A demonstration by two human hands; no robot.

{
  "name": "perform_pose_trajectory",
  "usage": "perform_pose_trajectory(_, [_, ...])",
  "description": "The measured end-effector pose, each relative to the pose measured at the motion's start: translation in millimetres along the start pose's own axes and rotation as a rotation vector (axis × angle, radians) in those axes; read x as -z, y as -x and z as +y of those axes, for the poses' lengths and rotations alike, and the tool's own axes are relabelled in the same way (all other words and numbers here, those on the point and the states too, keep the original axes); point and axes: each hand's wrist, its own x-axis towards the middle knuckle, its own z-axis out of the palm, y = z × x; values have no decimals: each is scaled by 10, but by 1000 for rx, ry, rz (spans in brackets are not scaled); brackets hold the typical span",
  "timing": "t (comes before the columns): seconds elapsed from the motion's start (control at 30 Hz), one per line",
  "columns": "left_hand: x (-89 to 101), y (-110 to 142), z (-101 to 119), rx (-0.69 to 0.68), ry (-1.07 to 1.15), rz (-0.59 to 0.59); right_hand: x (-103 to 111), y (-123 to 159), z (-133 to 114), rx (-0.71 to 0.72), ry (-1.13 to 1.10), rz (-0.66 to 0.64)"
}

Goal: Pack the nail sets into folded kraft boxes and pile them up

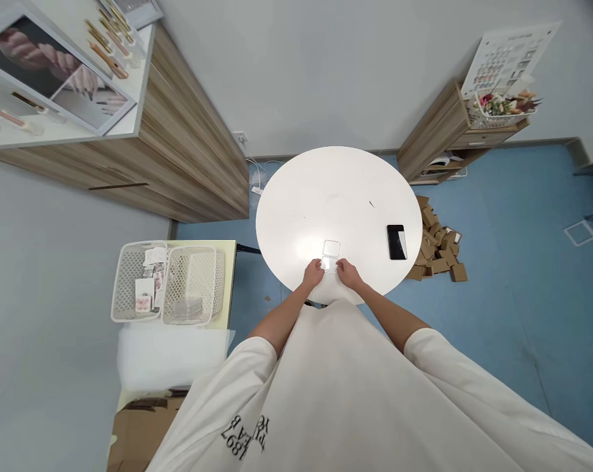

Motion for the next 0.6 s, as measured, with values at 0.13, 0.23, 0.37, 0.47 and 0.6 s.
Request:
perform_pose_trajectory(0.13, [5,-38,75,-32,4,-21,-11,-54,-122,19,-46,8])
perform_pose_trajectory(0.23, [49,-81,141,-30,-1,-32,8,-118,-195,25,-59,-23])
perform_pose_trajectory(0.37, [146,-64,181,-24,-26,-37,45,-147,-204,27,-44,-42])
perform_pose_trajectory(0.47, [259,24,183,-21,-36,11,101,-137,-191,68,-20,-9])
perform_pose_trajectory(0.6, [493,197,177,-58,-14,115,193,-196,-295,234,28,44])
